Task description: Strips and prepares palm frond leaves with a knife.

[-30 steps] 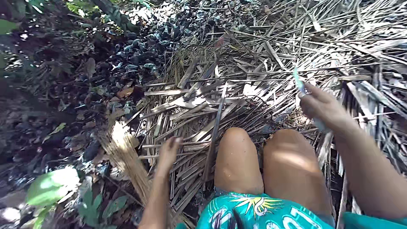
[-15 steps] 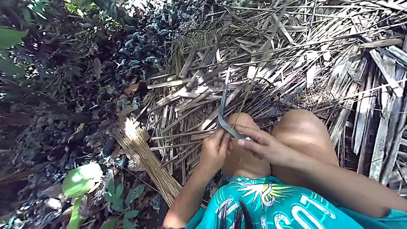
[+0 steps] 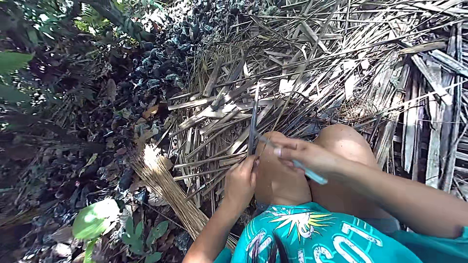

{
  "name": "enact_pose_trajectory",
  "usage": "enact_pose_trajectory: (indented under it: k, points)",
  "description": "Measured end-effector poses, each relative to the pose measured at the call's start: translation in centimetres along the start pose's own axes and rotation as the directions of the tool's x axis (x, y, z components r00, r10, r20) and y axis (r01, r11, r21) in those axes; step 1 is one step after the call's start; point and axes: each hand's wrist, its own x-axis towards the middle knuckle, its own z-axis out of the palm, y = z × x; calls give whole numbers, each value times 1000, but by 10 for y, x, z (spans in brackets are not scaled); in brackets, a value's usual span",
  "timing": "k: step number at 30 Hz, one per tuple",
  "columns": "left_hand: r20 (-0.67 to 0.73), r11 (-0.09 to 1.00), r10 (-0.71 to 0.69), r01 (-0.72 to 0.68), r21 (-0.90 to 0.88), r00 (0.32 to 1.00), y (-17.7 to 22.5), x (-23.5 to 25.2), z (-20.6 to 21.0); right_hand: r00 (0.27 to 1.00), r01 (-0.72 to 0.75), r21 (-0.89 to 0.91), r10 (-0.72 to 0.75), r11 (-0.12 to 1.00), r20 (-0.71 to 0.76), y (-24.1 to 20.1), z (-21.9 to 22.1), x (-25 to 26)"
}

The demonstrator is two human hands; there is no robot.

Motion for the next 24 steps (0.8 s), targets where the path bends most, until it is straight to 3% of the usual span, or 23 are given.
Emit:
enact_pose_trajectory:
  k: [5, 7, 9, 10, 11, 13, 16, 19, 21, 24]
  points:
    - [-44, 993, 48, -43, 112, 998, -8, -10, -1, 916, 266, -35, -264, 963, -302, -29, -32, 4]
    - [-49, 993, 32, -26, 115, 998, -8, -9, -2, 956, 155, -37, -160, 987, -244, -20, -14, 1]
    - [-66, 991, 39, -30, 132, 997, -6, -5, -3, 999, -26, -42, 25, 999, -24, -1, 12, 3]
    - [-79, 987, 53, -41, 152, 995, -6, -3, -3, 997, -49, -30, 51, 998, 54, 4, 17, 6]
    - [-92, 982, 69, -52, 179, 993, -7, -3, -3, 998, -35, -20, 36, 999, 51, 3, 16, 8]
    - [-91, 973, 91, -69, 222, 992, -16, -11, -4, 992, 73, -13, -74, 997, -101, -14, -10, 7]
    - [-77, 958, 133, -108, 266, 988, -44, -36, -2, 864, 337, -55, -332, 940, -378, -45, -84, 4]
    - [-51, 952, 122, -102, 290, 991, -68, -59, 0, 684, 452, -66, -393, 890, -615, -71, -124, -11]
    - [-27, 960, 63, -53, 275, 998, -66, -59, -1, 723, 438, -43, -380, 898, -577, -66, -103, -13]
    - [-48, 972, 37, -25, 232, 998, -45, -36, 0, 949, 215, 30, -202, 976, -244, -16, -29, 6]
